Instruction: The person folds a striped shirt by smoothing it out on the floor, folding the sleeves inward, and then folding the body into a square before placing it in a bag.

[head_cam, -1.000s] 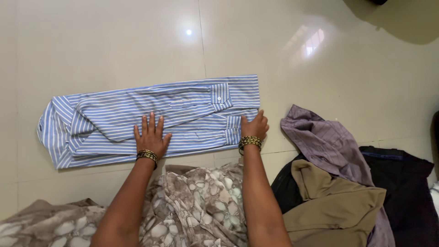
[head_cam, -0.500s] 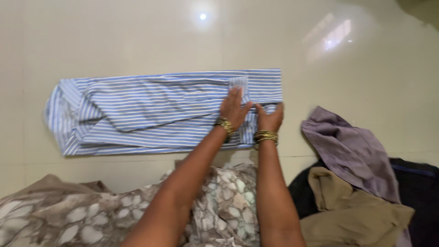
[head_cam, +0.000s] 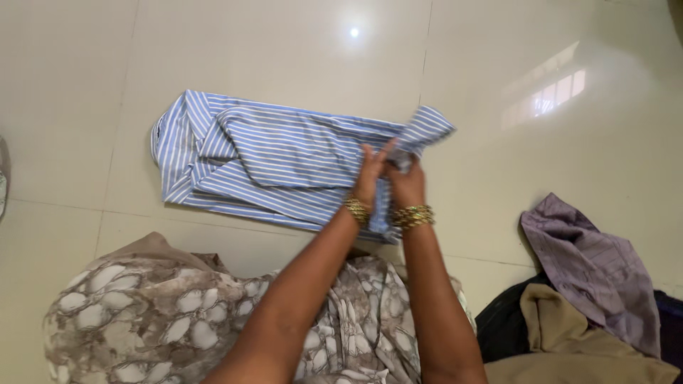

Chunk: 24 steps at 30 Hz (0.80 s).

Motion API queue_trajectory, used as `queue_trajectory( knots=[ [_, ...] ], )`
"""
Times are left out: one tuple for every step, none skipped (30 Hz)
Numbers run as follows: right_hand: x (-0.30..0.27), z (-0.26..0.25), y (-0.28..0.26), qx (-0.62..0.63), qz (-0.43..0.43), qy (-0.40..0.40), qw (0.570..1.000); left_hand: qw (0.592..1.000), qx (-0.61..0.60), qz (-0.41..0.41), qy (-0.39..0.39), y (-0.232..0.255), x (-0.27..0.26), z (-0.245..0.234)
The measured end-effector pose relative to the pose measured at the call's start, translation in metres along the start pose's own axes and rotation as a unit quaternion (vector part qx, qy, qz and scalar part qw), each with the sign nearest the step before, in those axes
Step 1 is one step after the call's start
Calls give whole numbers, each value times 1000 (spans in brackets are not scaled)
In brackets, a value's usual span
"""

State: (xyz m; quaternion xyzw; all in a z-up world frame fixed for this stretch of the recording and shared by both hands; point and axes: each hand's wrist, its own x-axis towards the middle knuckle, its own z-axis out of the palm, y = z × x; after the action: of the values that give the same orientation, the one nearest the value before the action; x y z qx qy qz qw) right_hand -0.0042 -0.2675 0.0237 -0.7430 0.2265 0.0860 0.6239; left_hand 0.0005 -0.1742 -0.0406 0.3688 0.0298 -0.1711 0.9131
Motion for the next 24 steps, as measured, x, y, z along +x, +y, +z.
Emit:
queue_trajectory(
  knots=[
    [-4,14,-2,-82,29,-16,996,997,2,-25,72,15,-6,-20],
    [-9,28,-2,-99,-156,-65,981,988,3,-50,143,30,-14,-41],
    [-13,40,-3,-114,-332,-121,928,985,-47,-47,159,47,-25,-60],
    [-17,42,-4,-68,-247,-154,954,979,-97,-43,175,65,-37,-79],
    [-21,45,-1,-20,-160,-187,969,971,-102,-60,208,79,-48,-95],
    [-25,48,4,30,-71,-221,972,962,-107,-77,241,90,-57,-109],
    [-22,42,8,1,-73,-177,981,969,-95,-74,214,99,-63,-121],
    [-17,28,12,-28,-74,-133,988,976,-82,-71,187,105,-67,-130],
    [-14,13,20,-86,-76,-79,990,981,-71,-71,164,107,-75,-136],
    [-13,-4,28,-144,-78,-25,986,971,-41,-79,220,108,-78,-138],
    [-15,-22,36,-221,-57,6,974,958,-13,-86,274,111,-76,-137],
    [-21,-31,44,-297,-36,38,953,940,16,-93,327,114,-76,-134],
    [-27,-30,51,-276,30,25,960,926,79,-78,360,118,-77,-129],
    [-33,-29,55,-253,96,13,963,907,141,-63,393,123,-79,-122],
    [-39,-28,59,-228,163,-2,960,881,204,-49,425,127,-83,-115],
    [-45,-23,63,-259,161,-12,952,866,246,-61,432,129,-89,-108],
    [-49,-12,67,-288,157,-22,944,849,289,-71,437,131,-94,-103],
    [-51,-5,69,-317,153,-31,935,830,331,-81,442,132,-98,-99],
    [-52,-3,73,-336,134,-30,932,838,339,-77,421,128,-103,-100],
    [-50,0,78,-355,116,-29,927,845,347,-75,400,122,-107,-103],
    [-49,3,84,-374,98,-27,922,851,355,-72,379,112,-110,-110],
    [-44,3,87,-379,79,13,922,877,340,-50,336,99,-109,-118],
    [-39,-2,85,-384,60,54,920,900,324,-27,291,83,-104,-127],
    [-36,-8,81,-387,40,96,916,920,307,-5,245,66,-99,-136]
  ],
)
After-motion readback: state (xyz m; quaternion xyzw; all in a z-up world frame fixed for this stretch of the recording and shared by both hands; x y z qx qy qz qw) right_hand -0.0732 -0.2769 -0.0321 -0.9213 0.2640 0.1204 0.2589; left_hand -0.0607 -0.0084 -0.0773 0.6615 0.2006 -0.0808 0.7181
